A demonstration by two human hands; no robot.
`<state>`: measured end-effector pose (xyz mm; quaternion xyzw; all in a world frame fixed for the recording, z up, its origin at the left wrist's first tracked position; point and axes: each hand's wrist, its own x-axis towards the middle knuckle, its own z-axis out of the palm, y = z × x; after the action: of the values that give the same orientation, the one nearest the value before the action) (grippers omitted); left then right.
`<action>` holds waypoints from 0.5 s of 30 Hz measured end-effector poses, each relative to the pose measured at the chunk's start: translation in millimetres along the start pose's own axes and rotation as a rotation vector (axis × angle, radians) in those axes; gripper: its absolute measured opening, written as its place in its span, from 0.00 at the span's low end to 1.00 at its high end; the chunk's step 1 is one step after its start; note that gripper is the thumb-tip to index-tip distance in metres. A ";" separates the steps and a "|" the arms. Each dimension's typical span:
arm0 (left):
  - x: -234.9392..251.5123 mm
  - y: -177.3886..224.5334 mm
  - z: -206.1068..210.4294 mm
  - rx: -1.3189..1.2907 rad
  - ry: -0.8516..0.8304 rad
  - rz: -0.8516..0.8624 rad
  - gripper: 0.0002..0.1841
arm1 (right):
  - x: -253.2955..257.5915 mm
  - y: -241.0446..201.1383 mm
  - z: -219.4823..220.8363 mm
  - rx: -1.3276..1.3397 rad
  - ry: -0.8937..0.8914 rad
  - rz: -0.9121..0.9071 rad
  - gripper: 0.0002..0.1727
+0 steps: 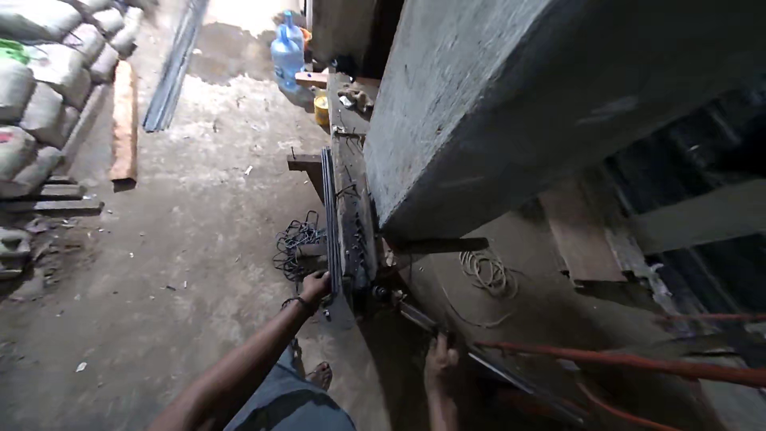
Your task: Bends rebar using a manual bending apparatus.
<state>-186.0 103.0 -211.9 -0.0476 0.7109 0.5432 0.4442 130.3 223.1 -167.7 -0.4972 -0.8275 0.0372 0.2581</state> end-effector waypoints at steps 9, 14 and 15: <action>-5.0 24.7 -23.7 0.311 -0.155 0.109 0.16 | 34.9 -52.4 6.0 0.259 -0.036 0.069 0.18; -45.1 40.4 -55.1 0.029 -0.412 0.231 0.12 | 8.1 -116.5 -5.5 0.479 -0.171 -0.023 0.12; -58.6 40.2 -59.5 0.024 -0.416 0.268 0.12 | 4.4 -131.3 -8.2 0.547 -0.229 -0.017 0.12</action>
<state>-207.4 46.5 -141.6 0.1654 0.6105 0.5867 0.5058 26.9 159.2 -117.1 -0.3949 -0.8146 0.3126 0.2877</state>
